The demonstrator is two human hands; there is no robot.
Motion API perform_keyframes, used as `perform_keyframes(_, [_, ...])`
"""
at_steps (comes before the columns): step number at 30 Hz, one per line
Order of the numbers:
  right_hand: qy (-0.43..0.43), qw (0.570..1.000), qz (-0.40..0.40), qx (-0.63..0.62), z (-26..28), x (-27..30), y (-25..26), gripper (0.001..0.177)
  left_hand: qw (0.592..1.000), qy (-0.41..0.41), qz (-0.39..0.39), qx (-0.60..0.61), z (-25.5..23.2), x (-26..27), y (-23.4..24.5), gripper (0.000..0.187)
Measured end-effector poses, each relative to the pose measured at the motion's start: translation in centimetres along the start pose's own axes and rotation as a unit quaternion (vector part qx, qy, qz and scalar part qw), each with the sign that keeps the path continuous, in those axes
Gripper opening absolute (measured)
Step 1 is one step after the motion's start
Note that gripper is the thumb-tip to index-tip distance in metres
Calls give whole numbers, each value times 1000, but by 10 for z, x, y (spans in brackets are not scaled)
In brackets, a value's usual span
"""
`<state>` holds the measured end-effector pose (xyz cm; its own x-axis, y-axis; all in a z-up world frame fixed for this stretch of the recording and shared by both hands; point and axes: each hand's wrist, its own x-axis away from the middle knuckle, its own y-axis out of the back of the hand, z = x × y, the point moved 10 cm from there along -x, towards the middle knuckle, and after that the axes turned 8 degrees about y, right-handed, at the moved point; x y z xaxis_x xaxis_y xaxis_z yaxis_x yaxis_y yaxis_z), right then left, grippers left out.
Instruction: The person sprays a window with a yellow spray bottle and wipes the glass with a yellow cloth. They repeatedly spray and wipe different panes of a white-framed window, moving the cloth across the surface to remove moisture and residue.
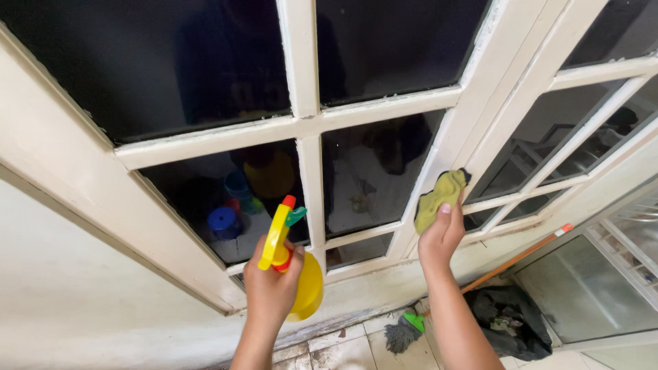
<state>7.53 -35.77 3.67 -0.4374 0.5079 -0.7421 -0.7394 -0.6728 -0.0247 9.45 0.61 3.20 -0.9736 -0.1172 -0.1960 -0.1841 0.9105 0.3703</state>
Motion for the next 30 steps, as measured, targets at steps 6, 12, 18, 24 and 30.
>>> perform_keyframes(6, [-33, 998, 55, -16, 24, 15, 27, 49, 984, -23, 49, 172, -29, 8, -19, 58])
perform_keyframes(12, [20, 990, 117, 75, 22, 58, 62, 45, 993, 31, 87, 68, -15, 21, -69, 16])
perform_keyframes(18, [-484, 856, 139, -121, -159, 211, 32, 43, 981, -37, 17, 191, -35, 39, -75, 18])
perform_keyframes(24, [-647, 661, 84, -371, -127, 269, -21, 48, 972, -54, -40, 224, -37, 46, -96, 44])
perform_keyframes(30, [-613, 679, 150, -376, -90, 236, -34, 44, 986, -33, 77, 146, -62, 50, -121, 73])
